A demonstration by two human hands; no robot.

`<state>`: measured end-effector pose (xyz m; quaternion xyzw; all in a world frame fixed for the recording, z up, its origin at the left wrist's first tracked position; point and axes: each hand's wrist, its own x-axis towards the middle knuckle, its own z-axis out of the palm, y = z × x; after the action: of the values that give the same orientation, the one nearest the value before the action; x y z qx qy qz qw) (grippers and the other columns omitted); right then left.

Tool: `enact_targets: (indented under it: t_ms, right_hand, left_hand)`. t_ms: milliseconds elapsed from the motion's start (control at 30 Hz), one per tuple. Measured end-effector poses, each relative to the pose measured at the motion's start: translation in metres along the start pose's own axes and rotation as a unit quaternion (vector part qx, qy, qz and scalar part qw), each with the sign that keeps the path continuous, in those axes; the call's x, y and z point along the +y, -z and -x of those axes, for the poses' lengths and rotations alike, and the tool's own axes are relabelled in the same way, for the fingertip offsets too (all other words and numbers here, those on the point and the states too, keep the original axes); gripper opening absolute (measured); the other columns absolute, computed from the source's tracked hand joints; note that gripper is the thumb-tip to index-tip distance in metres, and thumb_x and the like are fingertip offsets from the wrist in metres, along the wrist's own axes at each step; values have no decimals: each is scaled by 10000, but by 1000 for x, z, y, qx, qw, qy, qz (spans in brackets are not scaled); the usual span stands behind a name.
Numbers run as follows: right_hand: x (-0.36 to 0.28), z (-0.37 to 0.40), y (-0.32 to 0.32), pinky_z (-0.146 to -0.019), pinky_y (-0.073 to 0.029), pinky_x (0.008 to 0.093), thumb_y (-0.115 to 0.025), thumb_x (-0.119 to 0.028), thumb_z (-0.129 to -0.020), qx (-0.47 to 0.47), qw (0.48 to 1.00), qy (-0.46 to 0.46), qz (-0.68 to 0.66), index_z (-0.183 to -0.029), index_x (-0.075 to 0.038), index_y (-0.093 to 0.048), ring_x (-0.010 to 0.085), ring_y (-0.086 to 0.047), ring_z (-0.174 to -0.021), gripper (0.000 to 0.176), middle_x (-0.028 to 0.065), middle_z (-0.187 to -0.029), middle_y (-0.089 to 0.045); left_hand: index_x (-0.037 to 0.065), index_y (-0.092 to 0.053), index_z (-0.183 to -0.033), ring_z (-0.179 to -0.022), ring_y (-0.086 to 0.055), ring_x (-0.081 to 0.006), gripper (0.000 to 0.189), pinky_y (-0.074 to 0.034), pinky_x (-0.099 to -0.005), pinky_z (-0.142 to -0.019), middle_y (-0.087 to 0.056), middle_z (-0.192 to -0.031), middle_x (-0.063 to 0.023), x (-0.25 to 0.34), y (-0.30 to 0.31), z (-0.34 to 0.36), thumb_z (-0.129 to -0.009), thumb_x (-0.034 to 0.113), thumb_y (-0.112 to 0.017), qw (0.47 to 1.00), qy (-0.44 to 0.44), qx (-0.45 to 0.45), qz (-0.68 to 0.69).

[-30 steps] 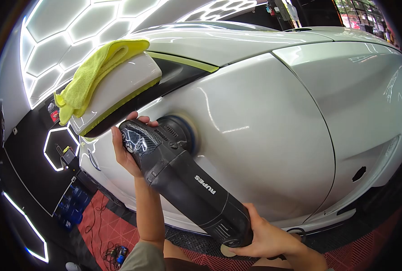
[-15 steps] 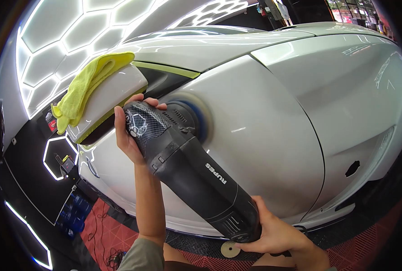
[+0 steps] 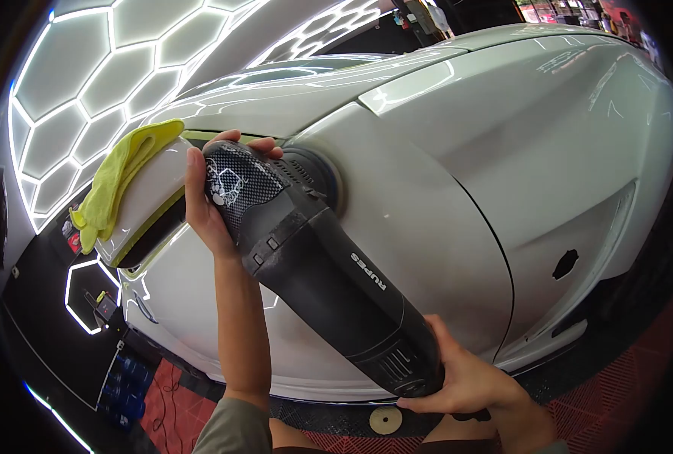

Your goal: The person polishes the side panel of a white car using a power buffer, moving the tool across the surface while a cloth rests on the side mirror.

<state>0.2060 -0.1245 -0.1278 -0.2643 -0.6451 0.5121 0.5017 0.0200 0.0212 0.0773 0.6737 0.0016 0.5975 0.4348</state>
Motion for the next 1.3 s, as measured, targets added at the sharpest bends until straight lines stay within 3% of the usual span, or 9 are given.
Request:
enact_targets:
  t_ms: [167,467,833,967,1033,1167,1233,1300]
  right_hand:
    - [7,11,11,-1046,-355,330,-832,-41,-694,15,1000,6,-17,-1401,10,-176,206,-468,-1212,966,167,-1282,-492]
    - [3,16,14,-1042,-354,320,-834,-36,-689,28,999,34,-26,-1387,4,-205,189,-458,-1210,941,150,-1289,-474]
    - [16,56,8,-1066,-336,335,-828,-21,-685,71,997,23,-9,-1388,20,-188,211,-449,-1237,952,172,-1313,-467]
    - [36,81,8,-1060,-353,344,-858,-62,-652,86,996,6,-21,-1385,20,-207,231,-470,-1240,984,186,-1317,-479]
    - [46,93,9,-1054,-366,350,-896,-127,-602,77,995,-44,50,-1391,21,-227,255,-486,-1247,1045,200,-1319,-489]
    - [63,109,7,-1057,-366,374,-906,-166,-579,100,994,-50,14,-1403,40,-226,287,-480,-1262,1089,220,-1319,-484]
    - [71,115,5,-1061,-361,396,-894,-132,-585,117,992,41,18,-1417,60,-210,296,-476,-1261,1094,226,-1330,-470]
    - [80,123,2,-1064,-358,404,-891,-116,-581,124,991,51,10,-1419,68,-204,299,-474,-1262,1099,228,-1339,-460]
  left_hand:
    - [-34,-557,-1141,-890,-648,-361,506,-552,-417,-801,-651,-920,-266,-11,-17,-4,-990,421,-396,999,-5,-39,-5]
    - [-58,-516,-1131,-843,-666,-319,500,-573,-368,-731,-653,-879,-274,-16,-38,-15,-1001,404,-376,999,7,-47,-8]
    - [-65,-514,-1121,-830,-665,-320,518,-575,-368,-727,-646,-870,-286,-33,-61,11,-1000,417,-365,998,29,-55,24]
    - [-55,-524,-1164,-872,-652,-349,526,-554,-395,-747,-639,-908,-274,-41,-68,29,-1007,412,-340,995,33,-96,-19]
    - [-56,-514,-1104,-761,-665,-274,509,-563,-342,-681,-651,-861,-273,-44,-80,41,-992,415,-356,998,36,-45,-16]
    - [-60,-511,-1093,-728,-664,-255,505,-558,-330,-684,-656,-868,-259,-50,-87,55,-994,405,-342,995,41,-70,-58]
    - [-64,-510,-1100,-720,-664,-238,483,-553,-315,-680,-659,-883,-248,-55,-95,64,-993,383,-362,996,49,-74,-28]
    - [-65,-513,-1108,-725,-665,-223,448,-551,-305,-673,-661,-895,-242,-59,-102,73,-990,350,-395,994,76,-80,-6]
